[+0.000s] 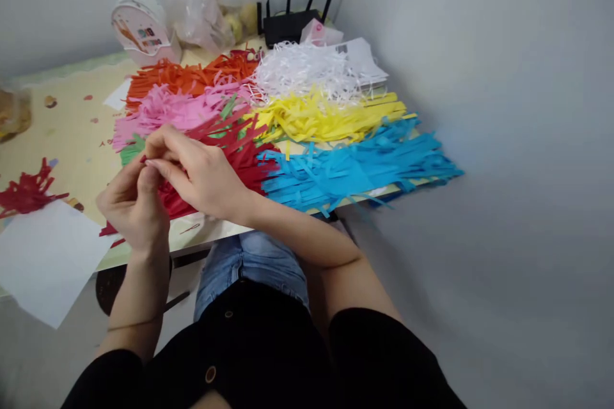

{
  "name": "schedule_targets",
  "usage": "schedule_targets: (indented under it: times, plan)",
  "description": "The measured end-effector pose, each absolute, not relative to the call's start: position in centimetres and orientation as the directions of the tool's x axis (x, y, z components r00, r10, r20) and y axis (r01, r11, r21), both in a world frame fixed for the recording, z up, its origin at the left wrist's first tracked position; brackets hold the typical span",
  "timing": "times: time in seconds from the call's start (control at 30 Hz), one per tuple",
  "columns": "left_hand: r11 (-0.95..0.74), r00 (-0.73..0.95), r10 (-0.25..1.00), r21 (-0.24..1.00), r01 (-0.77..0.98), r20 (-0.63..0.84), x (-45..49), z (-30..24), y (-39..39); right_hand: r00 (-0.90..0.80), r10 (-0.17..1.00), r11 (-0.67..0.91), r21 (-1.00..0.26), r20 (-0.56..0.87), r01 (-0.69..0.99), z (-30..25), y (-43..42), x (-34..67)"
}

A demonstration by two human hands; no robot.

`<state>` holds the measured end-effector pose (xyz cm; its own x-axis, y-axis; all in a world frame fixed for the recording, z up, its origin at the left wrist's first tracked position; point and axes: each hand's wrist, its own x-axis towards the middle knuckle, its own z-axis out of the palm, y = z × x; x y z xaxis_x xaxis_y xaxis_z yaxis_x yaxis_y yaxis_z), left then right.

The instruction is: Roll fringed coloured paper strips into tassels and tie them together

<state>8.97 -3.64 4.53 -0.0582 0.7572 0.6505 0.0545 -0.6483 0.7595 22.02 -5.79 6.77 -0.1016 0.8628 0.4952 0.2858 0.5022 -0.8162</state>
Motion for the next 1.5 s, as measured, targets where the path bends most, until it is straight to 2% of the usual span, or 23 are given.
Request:
schedule_targets:
  times: [0.1, 0.17, 0.23, 0.3, 0.33, 0.4, 0.47, 0.63, 0.77, 0.83, 0.87, 0.93, 1.0, 1.07, 1.13, 1.23, 1.37, 1.5]
  plan:
    - [-0.711, -0.242, 0.687, 0.703, -0.025, 0.686, 9.7, 5.0, -3.2, -0.188, 0.775, 0.617, -0.658, 0.604, 0.432, 5.9, -5.5, 25.0]
    - [-0.755, -0.337, 0.63, 0.653, -0.054, 0.7, 8.9, 5.7, -3.2, -0.153, 0.799, 0.554, -0.612, 0.581, 0.565, 4.4, -4.5, 28.7]
    - [-0.739, -0.344, 0.65, 0.669, -0.078, 0.678, 7.5, 6.5, -3.7, -0.038, 0.919, 0.289, -0.605, 0.392, 0.742, 2.4, -3.0, 33.1]
    - [-0.654, -0.276, 0.743, 0.749, -0.105, 0.61, 6.4, 7.1, -4.5, 0.055, 0.99, 0.01, -0.457, 0.129, 0.889, 0.2, -1.4, 36.9]
    - [-0.607, -0.239, 0.785, 0.786, -0.114, 0.572, 6.0, 7.3, -4.9, 0.092, 0.995, -0.07, -0.379, 0.039, 0.923, -0.8, -0.8, 38.2]
    - [-0.541, -0.164, 0.838, 0.832, -0.123, 0.52, 6.0, 7.3, -5.6, 0.133, 0.99, -0.143, -0.263, -0.054, 0.954, -2.4, 0.2, 39.7]
    - [-0.502, -0.073, 0.865, 0.857, -0.115, 0.497, 6.5, 6.8, -6.0, 0.144, 0.987, -0.157, -0.222, -0.073, 0.962, -3.4, 0.8, 39.9]
    - [-0.402, 0.108, 0.908, 0.914, -0.047, 0.405, 8.2, 5.1, -5.9, 0.145, 0.985, -0.164, -0.221, -0.096, 0.961, -4.2, 1.5, 38.8]
    - [-0.331, 0.086, 0.938, 0.942, -0.051, 0.335, 8.8, 4.1, -5.5, 0.14, 0.986, -0.157, -0.22, -0.091, 0.963, -4.0, 1.2, 39.0]
    - [-0.303, 0.054, 0.95, 0.951, -0.062, 0.306, 9.0, 3.6, -5.1, 0.158, 0.986, -0.165, -0.262, -0.051, 0.951, -3.5, 0.6, 39.4]
    - [-0.292, 0.043, 0.955, 0.954, -0.064, 0.295, 9.1, 3.4, -4.9, 0.174, 0.985, -0.168, -0.324, -0.01, 0.931, -3.2, 0.1, 39.4]
    - [-0.277, 0.045, 0.959, 0.959, -0.062, 0.28, 9.5, 3.0, -4.4, 0.207, 0.973, -0.117, -0.555, 0.101, 0.823, -2.2, -1.0, 38.9]
    - [-0.285, 0.063, 0.955, 0.957, -0.058, 0.288, 10.1, 2.7, -4.0, 0.203, 0.958, 0.044, -0.807, 0.201, 0.589, -0.9, -2.3, 37.3]
    - [-0.329, 0.084, 0.939, 0.943, -0.05, 0.332, 10.7, 2.7, -3.8, 0.148, 0.954, 0.206, -0.927, 0.262, 0.312, 0.8, -3.6, 34.8]
    - [-0.397, 0.1, 0.912, 0.917, -0.035, 0.399, 11.2, 2.8, -3.9, 0.078, 0.957, 0.267, -0.953, 0.279, 0.142, 2.5, -4.8, 31.9]
    - [-0.468, 0.118, 0.876, 0.883, -0.024, 0.467, 11.3, 3.3, -4.2, 0.02, 0.96, 0.277, -0.96, 0.278, 0.031, 4.3, -5.8, 28.6]
    - [-0.511, 0.1, 0.856, 0.86, 0.003, 0.508, 10.4, 3.7, -4.6, 0.021, 0.958, 0.288, -0.958, 0.287, -0.016, 4.8, -5.8, 26.6]
    - [-0.532, 0.057, 0.847, 0.837, 0.126, 0.529, 9.4, 3.2, -4.7, -0.007, 0.973, 0.231, -0.973, 0.231, -0.013, 4.7, -5.2, 26.1]
